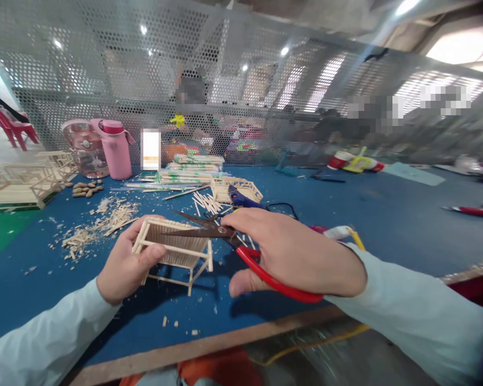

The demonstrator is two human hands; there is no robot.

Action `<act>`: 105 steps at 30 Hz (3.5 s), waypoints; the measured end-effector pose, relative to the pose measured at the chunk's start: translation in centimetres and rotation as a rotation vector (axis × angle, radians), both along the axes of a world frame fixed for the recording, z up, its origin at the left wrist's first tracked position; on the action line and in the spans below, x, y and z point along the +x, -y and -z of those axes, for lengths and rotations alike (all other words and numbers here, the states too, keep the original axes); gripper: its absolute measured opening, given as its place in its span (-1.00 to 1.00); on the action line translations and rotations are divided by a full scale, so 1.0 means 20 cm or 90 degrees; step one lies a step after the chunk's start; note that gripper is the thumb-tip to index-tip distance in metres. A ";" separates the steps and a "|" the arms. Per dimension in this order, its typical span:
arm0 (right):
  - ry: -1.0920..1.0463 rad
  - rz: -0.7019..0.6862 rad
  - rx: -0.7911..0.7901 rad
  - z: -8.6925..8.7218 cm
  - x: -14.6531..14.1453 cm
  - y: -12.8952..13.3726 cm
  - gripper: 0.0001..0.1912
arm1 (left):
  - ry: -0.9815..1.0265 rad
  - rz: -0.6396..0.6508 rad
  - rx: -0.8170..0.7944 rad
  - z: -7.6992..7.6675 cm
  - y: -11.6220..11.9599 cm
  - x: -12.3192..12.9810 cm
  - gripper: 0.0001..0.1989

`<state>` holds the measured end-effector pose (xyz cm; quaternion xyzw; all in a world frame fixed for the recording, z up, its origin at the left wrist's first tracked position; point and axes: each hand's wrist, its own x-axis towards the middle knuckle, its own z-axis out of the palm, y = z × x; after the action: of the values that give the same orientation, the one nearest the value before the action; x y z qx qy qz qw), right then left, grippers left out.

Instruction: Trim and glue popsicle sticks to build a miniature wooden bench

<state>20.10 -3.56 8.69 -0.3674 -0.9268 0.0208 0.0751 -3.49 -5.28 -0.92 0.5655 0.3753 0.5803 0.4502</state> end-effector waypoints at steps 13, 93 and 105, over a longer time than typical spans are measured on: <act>0.039 0.017 -0.046 -0.05 0.03 0.02 -0.27 | -0.007 -0.033 0.005 0.04 0.00 -0.01 -0.59; 0.028 -0.111 -0.012 -0.05 -0.10 -0.10 -0.37 | -0.041 -0.020 0.050 -0.03 0.02 0.05 -0.65; -0.096 -0.086 -0.082 -0.04 -0.05 -0.15 -0.21 | -0.086 -0.051 0.066 -0.04 0.00 0.03 -0.57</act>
<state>19.00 -0.52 9.46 -0.3055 -0.9380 0.1129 0.1188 -2.86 -5.37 -0.10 0.6105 0.3966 0.5768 0.3706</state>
